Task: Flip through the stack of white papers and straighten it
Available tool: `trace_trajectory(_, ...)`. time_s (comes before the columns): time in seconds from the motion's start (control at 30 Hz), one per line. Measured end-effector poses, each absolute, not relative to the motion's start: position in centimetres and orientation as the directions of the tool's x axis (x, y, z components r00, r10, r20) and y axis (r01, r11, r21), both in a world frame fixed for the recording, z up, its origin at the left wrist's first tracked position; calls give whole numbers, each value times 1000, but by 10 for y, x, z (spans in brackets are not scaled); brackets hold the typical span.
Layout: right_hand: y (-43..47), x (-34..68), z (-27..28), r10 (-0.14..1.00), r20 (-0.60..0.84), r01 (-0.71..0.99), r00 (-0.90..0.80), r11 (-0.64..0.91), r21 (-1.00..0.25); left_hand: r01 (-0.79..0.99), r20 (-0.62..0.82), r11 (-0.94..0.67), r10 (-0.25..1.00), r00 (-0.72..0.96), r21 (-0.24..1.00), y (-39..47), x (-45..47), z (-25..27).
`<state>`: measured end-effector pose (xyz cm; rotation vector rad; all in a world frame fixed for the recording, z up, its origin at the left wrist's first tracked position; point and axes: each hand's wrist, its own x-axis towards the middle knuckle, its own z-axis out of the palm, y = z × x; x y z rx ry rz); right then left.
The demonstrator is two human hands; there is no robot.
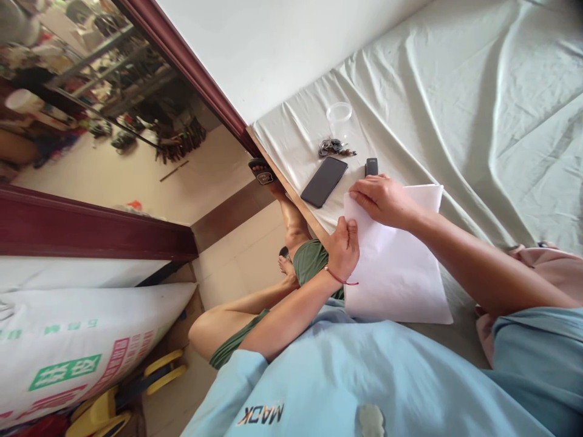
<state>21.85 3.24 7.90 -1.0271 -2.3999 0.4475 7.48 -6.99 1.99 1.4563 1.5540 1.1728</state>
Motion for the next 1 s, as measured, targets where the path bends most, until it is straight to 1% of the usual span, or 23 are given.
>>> trace_trajectory(0.13, 31, 217, 79, 733, 303, 567, -609, 670, -480, 401, 91, -37, 989, -117, 916, -70, 75, 24)
trace_trajectory(0.27, 32, 217, 79, 764, 270, 602, -586, 633, -487, 397, 90, -42, 991, -101, 917, -70, 73, 26)
trace_trajectory(0.4, 35, 217, 76, 832, 174, 673, -527, 533, -513, 344, 54, -36, 998, -41, 938, -73, 68, 21)
trace_trajectory(0.5, 36, 218, 75, 857, 108, 707, -504, 481, -518, 308, 13, -6, 1000, -20, 951, -75, 64, 16)
trace_trajectory(0.57, 37, 223, 74, 855, 113, 718, -506, 491, -493, 274, -10, 21, 999, -42, 961, -75, 63, 13)
trace_trajectory(0.63, 40, 232, 73, 849, 149, 721, -506, 512, -467, 216, -48, 64, 996, -78, 974, -75, 64, 11)
trace_trajectory(0.7, 43, 244, 71, 857, 159, 734, -490, 504, -455, 137, -126, 138, 987, -95, 981, -75, 69, 9)
trace_trajectory(0.77, 47, 257, 66, 878, 108, 767, -466, 461, -446, 69, -215, 221, 973, -87, 973, -76, 75, 7)
trace_trajectory(0.83, 51, 267, 60, 895, 20, 811, -446, 413, -413, 34, -268, 271, 961, -69, 962, -76, 82, 5)
trace_trajectory(0.93, 55, 273, 54, 913, -73, 869, -401, 354, -344, 29, -283, 284, 958, -51, 958, -74, 89, 3)
trace_trajectory(1.0, 57, 272, 52, 921, -110, 890, -373, 321, -324, 39, -291, 292, 956, -41, 956, -70, 91, 1)
